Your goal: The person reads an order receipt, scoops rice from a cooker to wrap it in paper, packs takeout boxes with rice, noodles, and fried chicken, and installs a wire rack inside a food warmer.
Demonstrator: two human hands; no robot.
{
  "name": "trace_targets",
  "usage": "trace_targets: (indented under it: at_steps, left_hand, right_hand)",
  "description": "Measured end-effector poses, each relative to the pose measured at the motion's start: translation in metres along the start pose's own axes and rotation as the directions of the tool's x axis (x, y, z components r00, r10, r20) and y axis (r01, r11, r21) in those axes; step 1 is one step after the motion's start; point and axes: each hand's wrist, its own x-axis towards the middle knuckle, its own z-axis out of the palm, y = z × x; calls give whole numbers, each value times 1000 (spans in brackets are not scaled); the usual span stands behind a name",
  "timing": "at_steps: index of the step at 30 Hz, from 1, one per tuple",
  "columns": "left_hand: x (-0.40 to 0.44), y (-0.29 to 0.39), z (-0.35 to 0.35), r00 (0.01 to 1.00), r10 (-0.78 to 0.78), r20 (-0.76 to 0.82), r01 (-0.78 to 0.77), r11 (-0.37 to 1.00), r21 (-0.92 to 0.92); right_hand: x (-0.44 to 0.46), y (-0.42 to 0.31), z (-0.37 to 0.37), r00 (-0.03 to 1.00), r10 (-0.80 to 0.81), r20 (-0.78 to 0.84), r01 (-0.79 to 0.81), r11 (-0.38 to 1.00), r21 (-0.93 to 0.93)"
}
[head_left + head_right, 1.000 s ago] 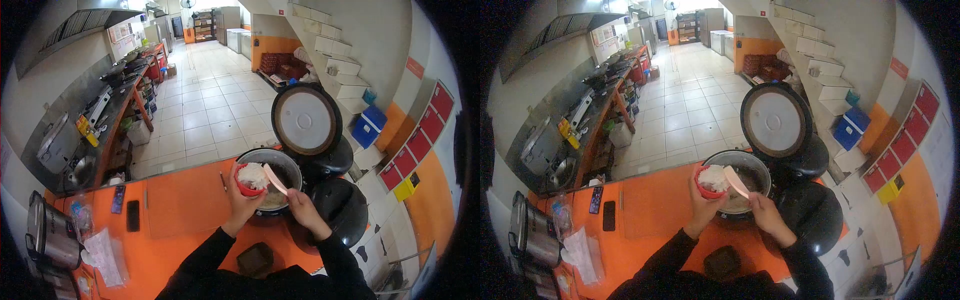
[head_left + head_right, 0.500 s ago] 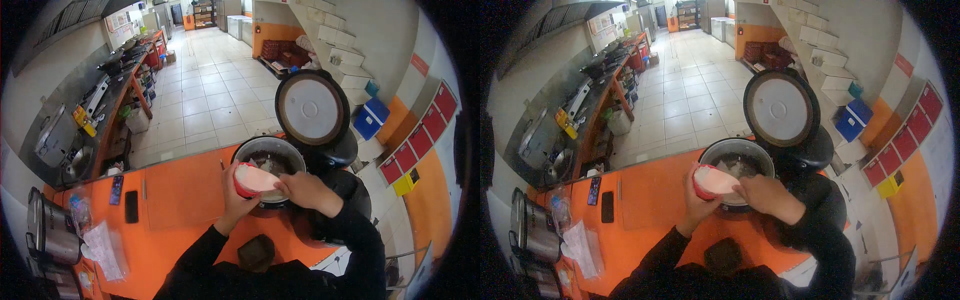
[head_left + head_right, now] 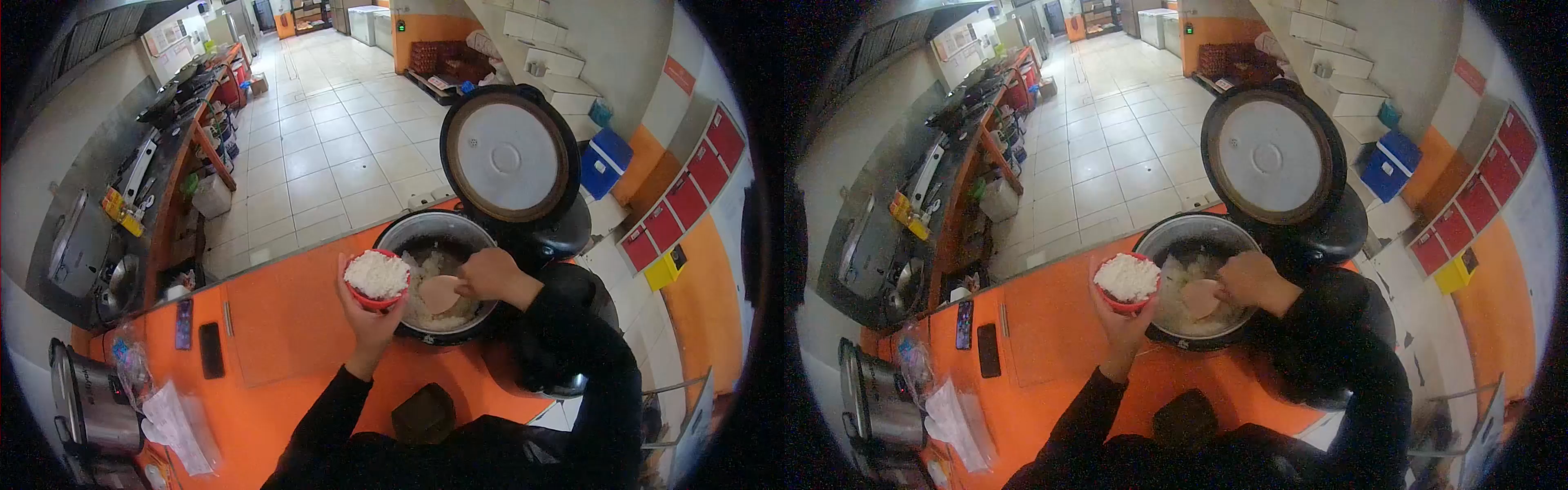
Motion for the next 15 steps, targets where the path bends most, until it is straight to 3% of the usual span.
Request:
trace_targets:
  at_steps: [6,13,15]
  left_hand:
    - [-4,-11,12,995,68,-75,-63,996,69]
    - [-6,-7,12,995,81,-56,-69,980,188]
    - [-5,-2,10,995,103,-12,-96,960,262]
  right_hand:
    - [13,15,14,995,-92,-24,95,981,169]
    - [30,-6,18,986,-168,11,154,928,340]
    - [33,-22,12,991,-137,-9,135,968,213]
